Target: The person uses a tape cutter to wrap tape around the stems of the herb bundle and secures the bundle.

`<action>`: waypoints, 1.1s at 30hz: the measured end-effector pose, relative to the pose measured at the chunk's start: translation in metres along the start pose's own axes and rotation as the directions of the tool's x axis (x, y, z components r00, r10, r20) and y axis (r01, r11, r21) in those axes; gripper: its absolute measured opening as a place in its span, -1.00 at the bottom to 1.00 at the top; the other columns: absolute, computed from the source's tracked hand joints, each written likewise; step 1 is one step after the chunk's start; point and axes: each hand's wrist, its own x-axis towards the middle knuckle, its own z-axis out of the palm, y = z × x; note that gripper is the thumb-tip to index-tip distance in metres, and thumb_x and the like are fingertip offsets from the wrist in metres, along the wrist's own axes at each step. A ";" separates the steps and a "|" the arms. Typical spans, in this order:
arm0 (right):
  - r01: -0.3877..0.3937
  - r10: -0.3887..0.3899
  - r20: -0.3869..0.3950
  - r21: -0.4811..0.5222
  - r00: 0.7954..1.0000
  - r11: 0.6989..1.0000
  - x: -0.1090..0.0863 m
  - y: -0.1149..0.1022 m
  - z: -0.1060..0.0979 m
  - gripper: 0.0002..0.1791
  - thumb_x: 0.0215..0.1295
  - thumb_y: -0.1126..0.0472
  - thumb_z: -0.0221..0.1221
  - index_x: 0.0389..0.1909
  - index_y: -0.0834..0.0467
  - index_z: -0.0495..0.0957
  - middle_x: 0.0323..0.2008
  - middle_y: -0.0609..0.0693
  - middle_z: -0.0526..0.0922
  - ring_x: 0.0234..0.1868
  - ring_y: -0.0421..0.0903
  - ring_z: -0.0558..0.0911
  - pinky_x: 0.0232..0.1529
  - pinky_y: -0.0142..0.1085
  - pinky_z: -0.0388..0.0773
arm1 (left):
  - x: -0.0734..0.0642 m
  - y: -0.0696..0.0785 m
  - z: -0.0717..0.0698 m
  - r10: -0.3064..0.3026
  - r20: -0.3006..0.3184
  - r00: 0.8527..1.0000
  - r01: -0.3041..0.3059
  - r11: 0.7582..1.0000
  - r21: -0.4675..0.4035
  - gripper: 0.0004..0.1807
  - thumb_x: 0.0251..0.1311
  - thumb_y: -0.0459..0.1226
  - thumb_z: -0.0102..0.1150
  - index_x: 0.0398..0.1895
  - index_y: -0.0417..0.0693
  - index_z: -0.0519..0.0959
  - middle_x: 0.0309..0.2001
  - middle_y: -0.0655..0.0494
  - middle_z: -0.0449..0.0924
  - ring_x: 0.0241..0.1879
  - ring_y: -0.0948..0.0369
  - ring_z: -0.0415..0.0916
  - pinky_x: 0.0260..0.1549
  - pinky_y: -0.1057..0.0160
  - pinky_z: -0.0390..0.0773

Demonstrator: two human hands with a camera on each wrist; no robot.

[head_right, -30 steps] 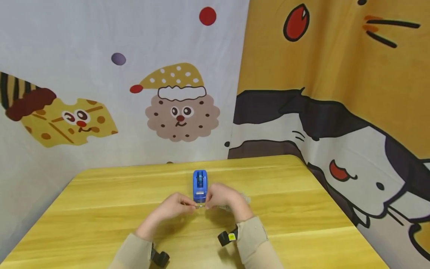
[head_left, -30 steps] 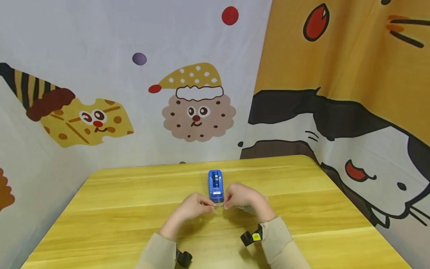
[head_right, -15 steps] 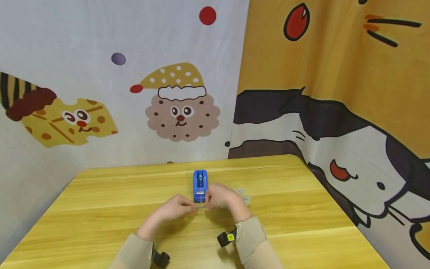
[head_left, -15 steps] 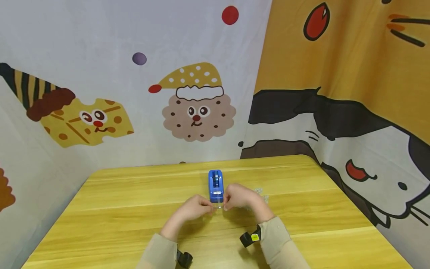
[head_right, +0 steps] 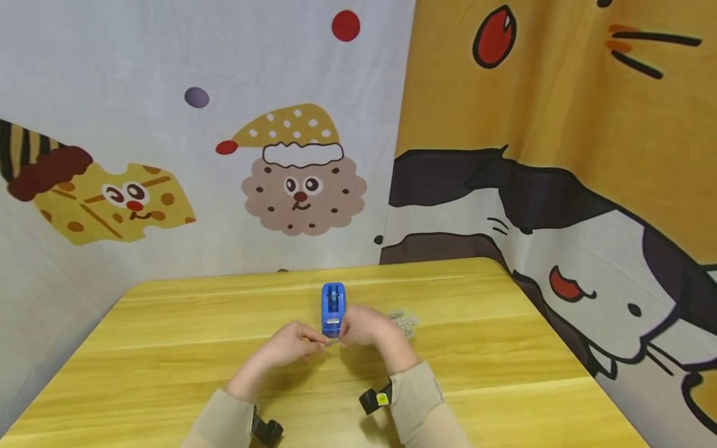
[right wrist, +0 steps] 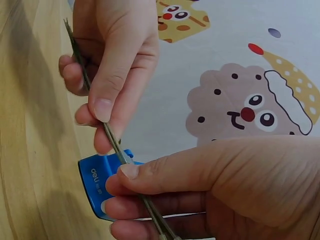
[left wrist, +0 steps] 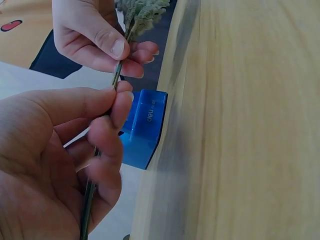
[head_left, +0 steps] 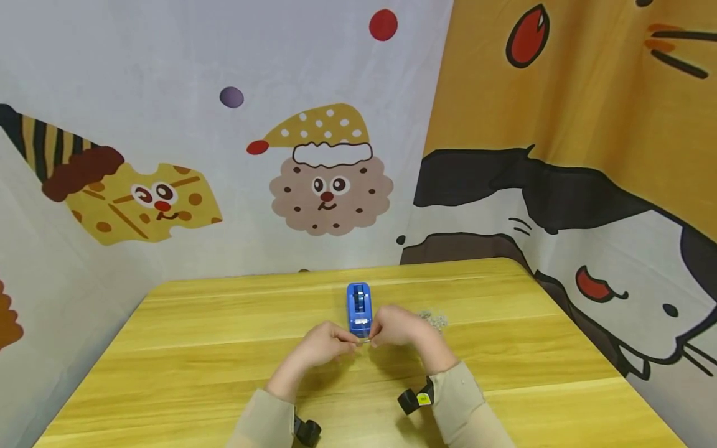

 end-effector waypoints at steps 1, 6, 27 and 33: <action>-0.005 0.005 -0.003 -0.004 1.000 1.000 0.000 0.000 0.000 -0.96 0.05 0.34 0.35 -0.53 0.18 0.71 -0.62 -0.18 0.58 -0.64 -0.25 0.35 -0.59 -0.39 0.33 | 0.000 0.000 0.000 -0.006 -0.011 1.000 0.006 1.000 0.004 -0.84 0.18 -0.31 0.25 -0.22 -0.13 0.75 -0.31 0.03 0.71 -0.59 0.19 0.48 -0.61 0.29 0.40; -0.023 0.023 -0.008 -0.004 1.000 1.000 0.000 -0.002 0.001 -0.88 0.04 0.34 0.37 -0.60 0.13 0.68 -0.67 -0.18 0.55 -0.67 -0.25 0.32 -0.62 -0.39 0.29 | -0.001 0.002 0.001 -0.019 -0.059 0.998 0.020 0.999 0.029 -0.86 0.14 -0.31 0.29 -0.25 -0.10 0.76 -0.26 0.05 0.70 -0.61 0.29 0.31 -0.60 0.31 0.35; -0.070 0.070 -0.011 -0.006 0.997 0.998 0.001 0.005 0.004 -0.80 0.10 0.34 0.35 -0.66 0.10 0.63 -0.68 -0.09 0.58 -0.66 -0.22 0.40 -0.59 -0.36 0.37 | 0.000 0.001 0.005 -0.016 -0.087 0.996 0.023 0.997 0.072 -0.84 0.15 -0.35 0.22 -0.25 -0.14 0.75 -0.31 0.05 0.68 -0.70 0.30 0.29 -0.62 0.28 0.35; -0.057 0.056 -0.021 -0.019 0.998 0.998 0.003 0.007 0.005 -0.79 0.07 0.32 0.38 -0.66 0.08 0.60 -0.68 -0.16 0.54 -0.65 -0.23 0.40 -0.58 -0.35 0.39 | 0.000 -0.002 0.003 -0.008 -0.052 0.999 0.012 0.997 0.076 -0.77 0.27 -0.31 0.10 -0.20 -0.21 0.72 -0.49 0.00 0.62 -0.74 0.32 0.26 -0.68 0.33 0.30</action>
